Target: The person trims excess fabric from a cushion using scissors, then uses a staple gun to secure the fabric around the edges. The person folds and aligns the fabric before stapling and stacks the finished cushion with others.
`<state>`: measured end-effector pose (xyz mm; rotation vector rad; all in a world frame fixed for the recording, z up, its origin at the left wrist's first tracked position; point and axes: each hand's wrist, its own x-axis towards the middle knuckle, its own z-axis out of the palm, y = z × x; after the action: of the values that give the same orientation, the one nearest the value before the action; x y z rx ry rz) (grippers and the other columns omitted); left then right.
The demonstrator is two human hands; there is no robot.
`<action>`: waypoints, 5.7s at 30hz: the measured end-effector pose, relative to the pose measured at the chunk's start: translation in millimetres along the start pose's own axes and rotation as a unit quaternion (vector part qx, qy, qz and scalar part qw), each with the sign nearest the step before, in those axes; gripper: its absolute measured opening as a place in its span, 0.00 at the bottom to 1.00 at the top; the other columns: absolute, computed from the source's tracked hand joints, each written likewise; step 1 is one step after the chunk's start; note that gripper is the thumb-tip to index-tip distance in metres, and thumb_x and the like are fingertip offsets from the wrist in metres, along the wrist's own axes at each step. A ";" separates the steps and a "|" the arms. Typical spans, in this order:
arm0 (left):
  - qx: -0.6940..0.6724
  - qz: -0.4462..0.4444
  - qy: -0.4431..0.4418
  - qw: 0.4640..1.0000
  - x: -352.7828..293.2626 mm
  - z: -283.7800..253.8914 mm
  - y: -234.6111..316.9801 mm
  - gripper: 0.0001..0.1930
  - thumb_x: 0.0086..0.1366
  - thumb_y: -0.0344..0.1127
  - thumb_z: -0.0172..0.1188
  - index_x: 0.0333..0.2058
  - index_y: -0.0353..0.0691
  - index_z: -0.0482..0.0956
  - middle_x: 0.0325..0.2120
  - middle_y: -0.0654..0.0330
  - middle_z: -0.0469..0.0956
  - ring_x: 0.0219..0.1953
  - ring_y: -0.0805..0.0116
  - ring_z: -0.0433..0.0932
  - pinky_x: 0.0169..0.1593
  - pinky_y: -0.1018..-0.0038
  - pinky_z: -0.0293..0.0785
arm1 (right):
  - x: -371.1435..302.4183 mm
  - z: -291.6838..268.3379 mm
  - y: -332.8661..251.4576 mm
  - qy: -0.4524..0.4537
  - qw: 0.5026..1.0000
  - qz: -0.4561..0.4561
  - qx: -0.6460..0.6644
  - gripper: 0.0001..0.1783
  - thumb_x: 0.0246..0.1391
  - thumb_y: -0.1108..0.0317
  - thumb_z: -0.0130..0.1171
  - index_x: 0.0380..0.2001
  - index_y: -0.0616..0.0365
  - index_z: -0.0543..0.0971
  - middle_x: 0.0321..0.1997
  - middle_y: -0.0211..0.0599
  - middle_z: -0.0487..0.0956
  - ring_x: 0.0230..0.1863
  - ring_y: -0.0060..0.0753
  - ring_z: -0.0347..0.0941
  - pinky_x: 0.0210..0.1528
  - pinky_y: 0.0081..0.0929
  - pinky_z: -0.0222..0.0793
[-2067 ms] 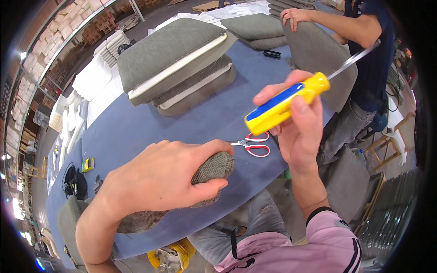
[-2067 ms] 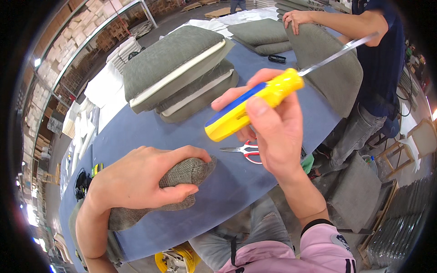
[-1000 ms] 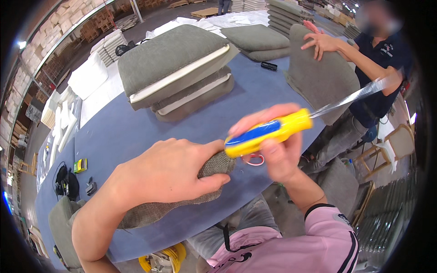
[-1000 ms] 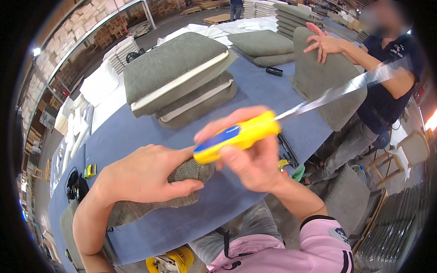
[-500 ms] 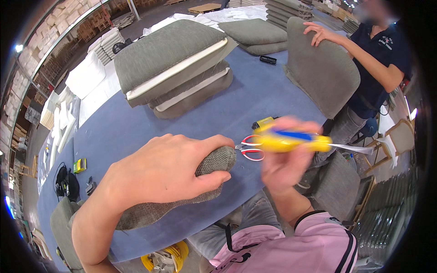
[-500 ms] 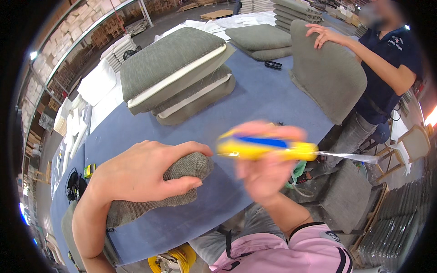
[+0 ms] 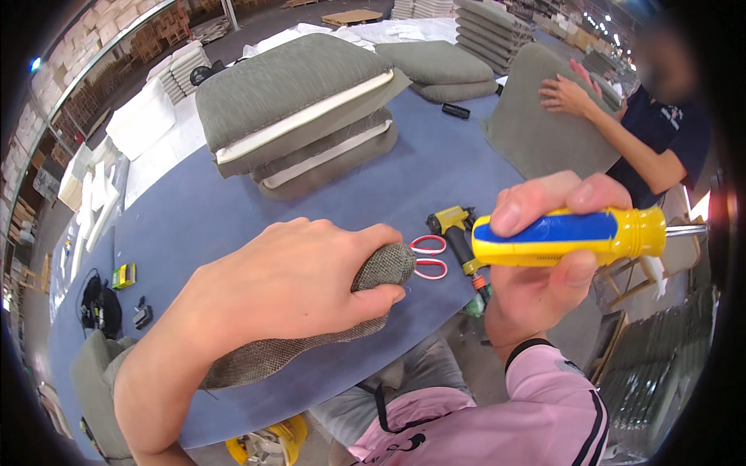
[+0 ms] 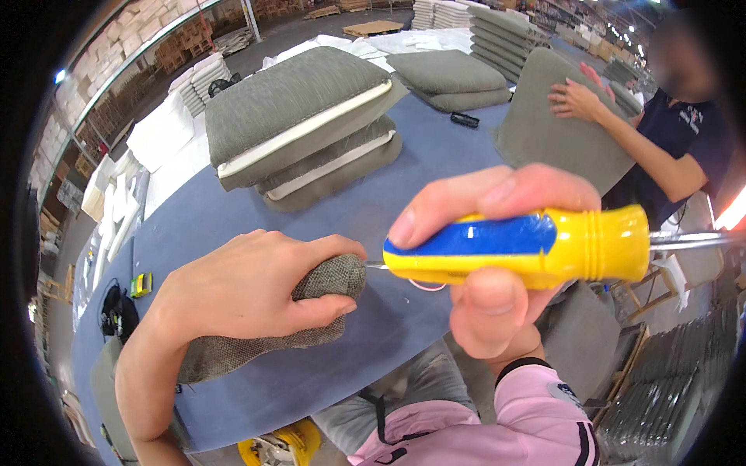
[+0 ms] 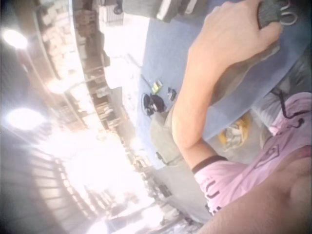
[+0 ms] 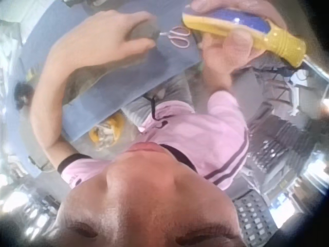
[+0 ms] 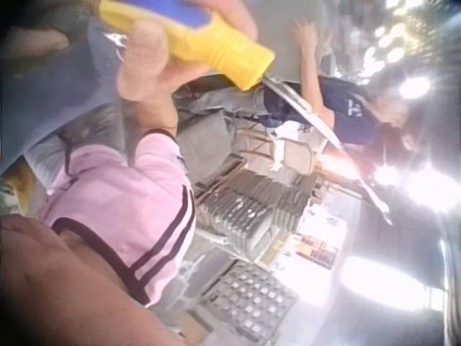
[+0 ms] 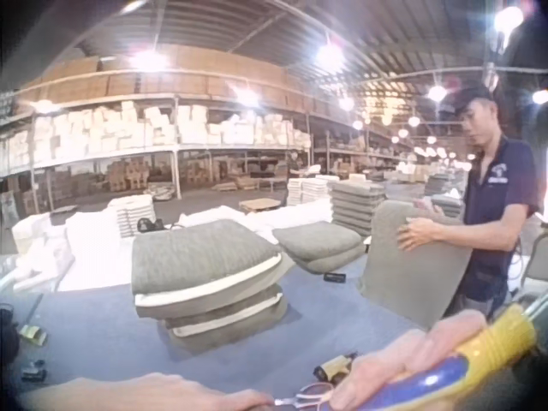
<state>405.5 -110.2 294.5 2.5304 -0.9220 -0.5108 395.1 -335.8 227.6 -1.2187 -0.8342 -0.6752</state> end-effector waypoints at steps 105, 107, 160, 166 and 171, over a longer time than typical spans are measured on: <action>0.013 0.185 0.100 0.978 35.9 200.1 86.9 0.12 0.55 0.45 0.77 0.32 0.46 0.87 0.35 0.64 0.88 0.44 0.60 0.84 0.56 0.60 0.72 | -283.8 -209.6 46.0 -0.072 0.843 0.157 -0.509 0.30 0.62 0.55 0.70 0.66 0.50 0.79 0.75 0.49 0.72 0.73 0.61 0.68 0.71 0.61 0.71; -0.013 0.185 0.155 0.970 -6.7 164.8 64.9 0.15 0.51 0.46 0.78 0.27 0.44 0.84 0.33 0.61 0.87 0.36 0.59 0.84 0.50 0.63 0.72 | -312.7 -204.7 -4.2 -0.039 0.824 0.256 -0.504 0.24 0.66 0.54 0.67 0.62 0.48 0.82 0.70 0.45 0.79 0.72 0.51 0.73 0.69 0.55 0.73; -0.123 -0.136 0.340 0.922 -89.5 387.4 26.1 0.12 0.65 0.42 0.72 0.36 0.41 0.81 0.75 0.40 0.70 0.80 0.36 0.63 0.82 0.36 0.48 | -358.4 -41.7 -33.2 -0.181 0.727 0.658 -0.075 0.27 0.74 0.50 0.63 0.26 0.62 0.81 0.19 0.27 0.76 0.22 0.23 0.69 0.26 0.34 0.64; 0.018 -0.102 0.202 0.974 -50.2 358.9 63.9 0.29 0.51 0.55 0.80 0.37 0.36 0.80 0.79 0.29 0.59 0.80 0.31 0.59 0.81 0.35 0.49 | -345.6 -68.9 -40.9 -0.148 0.763 0.614 -0.138 0.20 0.66 0.56 0.65 0.31 0.65 0.90 0.28 0.42 0.90 0.28 0.27 0.83 0.36 0.38 0.80; 0.173 -0.272 0.148 0.935 -55.3 392.5 67.7 0.29 0.55 0.49 0.78 0.46 0.29 0.87 0.77 0.26 0.61 0.79 0.29 0.61 0.81 0.43 0.56 | -342.1 -18.7 -27.6 -0.230 0.783 0.530 -0.230 0.20 0.55 0.56 0.62 0.22 0.63 0.86 0.26 0.60 0.82 0.29 0.64 0.83 0.35 0.54 0.76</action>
<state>149.3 -214.8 2.8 3.0758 -0.1983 -0.1056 191.2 -357.1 -48.2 -2.0705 -0.2249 0.4091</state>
